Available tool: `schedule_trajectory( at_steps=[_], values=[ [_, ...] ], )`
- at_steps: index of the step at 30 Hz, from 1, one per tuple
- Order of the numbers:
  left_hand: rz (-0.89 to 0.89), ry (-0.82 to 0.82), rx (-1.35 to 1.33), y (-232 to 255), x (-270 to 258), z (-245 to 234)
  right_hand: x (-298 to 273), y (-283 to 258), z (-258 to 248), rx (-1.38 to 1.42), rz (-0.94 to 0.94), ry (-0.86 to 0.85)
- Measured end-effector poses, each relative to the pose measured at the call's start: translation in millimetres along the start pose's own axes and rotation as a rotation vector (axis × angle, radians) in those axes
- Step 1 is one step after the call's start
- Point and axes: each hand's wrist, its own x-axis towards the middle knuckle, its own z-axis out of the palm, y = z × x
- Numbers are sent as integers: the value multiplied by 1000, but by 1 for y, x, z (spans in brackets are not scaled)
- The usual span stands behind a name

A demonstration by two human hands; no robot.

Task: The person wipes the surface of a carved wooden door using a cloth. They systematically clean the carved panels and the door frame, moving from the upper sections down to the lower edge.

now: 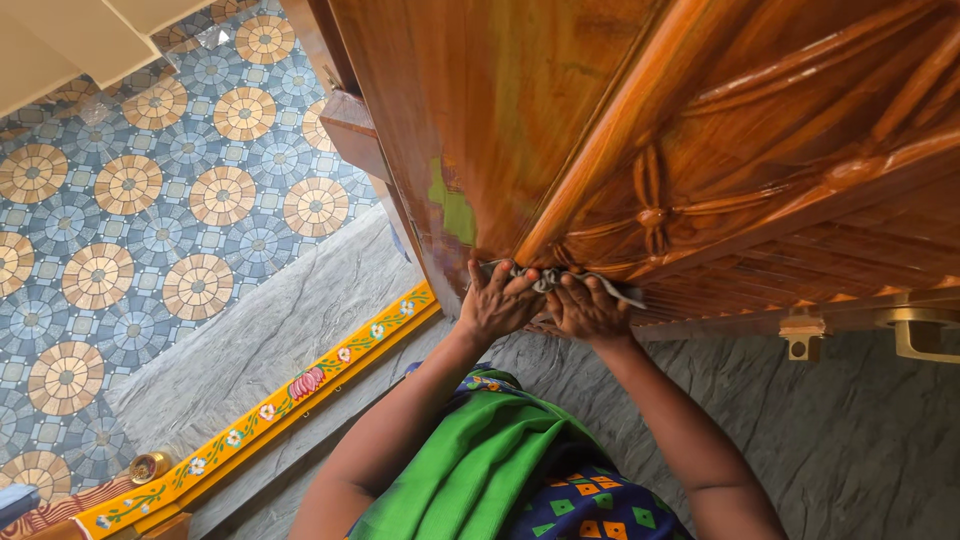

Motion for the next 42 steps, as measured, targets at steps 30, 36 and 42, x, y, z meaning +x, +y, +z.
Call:
schedule_trajectory(
  at_steps=[30, 36, 42],
  values=[
    [-98, 38, -131, -20, 115, -117, 91, 61, -69, 82, 383, 70],
    [-178, -42, -174, -54, 108, -137, 167, 43, -93, 40, 339, 88],
    [-218, -48, 65, -81, 68, -115, 183, -11, -74, 7, 256, 84]
  ],
)
